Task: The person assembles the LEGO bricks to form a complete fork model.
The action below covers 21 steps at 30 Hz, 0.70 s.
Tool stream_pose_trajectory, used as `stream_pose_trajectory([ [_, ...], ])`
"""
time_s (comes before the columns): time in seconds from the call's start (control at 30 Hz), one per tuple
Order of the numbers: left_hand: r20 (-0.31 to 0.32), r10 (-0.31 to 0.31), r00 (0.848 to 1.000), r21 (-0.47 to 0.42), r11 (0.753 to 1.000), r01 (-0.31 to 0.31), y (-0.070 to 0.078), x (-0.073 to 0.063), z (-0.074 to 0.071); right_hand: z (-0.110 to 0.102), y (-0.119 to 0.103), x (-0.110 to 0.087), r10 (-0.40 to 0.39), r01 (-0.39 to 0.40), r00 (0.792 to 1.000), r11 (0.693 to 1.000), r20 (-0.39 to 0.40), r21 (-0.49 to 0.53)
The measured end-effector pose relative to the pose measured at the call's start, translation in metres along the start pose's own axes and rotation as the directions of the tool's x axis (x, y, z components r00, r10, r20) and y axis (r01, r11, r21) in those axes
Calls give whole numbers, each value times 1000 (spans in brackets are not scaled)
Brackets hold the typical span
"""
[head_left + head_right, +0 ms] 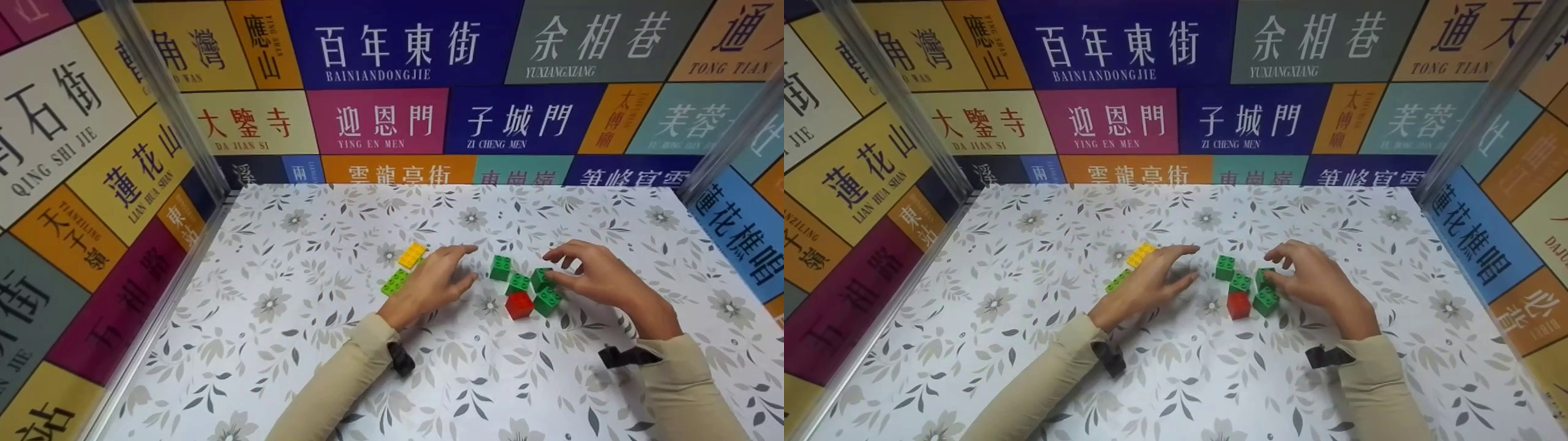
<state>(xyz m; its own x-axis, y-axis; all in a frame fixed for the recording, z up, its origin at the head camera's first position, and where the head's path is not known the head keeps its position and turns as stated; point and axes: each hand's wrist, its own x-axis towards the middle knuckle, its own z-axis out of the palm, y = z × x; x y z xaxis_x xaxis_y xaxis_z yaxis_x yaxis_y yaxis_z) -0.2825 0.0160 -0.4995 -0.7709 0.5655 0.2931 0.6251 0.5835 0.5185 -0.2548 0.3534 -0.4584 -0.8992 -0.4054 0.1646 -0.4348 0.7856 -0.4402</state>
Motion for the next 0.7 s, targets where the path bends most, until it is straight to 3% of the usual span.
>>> stream_pose_trajectory([
  [0.17,30,12,999,-105,994,-8,3,13,11,-1,3,-1,5,-9,998,998,66,62],
  [0.27,26,24,999,-106,994,-21,5,20,18,0,5,0,13,-20,996,997,89,74],
  [0.7,52,-25,998,-105,994,30,17,35,41,3,11,1,3,-17,994,992,108,122],
])
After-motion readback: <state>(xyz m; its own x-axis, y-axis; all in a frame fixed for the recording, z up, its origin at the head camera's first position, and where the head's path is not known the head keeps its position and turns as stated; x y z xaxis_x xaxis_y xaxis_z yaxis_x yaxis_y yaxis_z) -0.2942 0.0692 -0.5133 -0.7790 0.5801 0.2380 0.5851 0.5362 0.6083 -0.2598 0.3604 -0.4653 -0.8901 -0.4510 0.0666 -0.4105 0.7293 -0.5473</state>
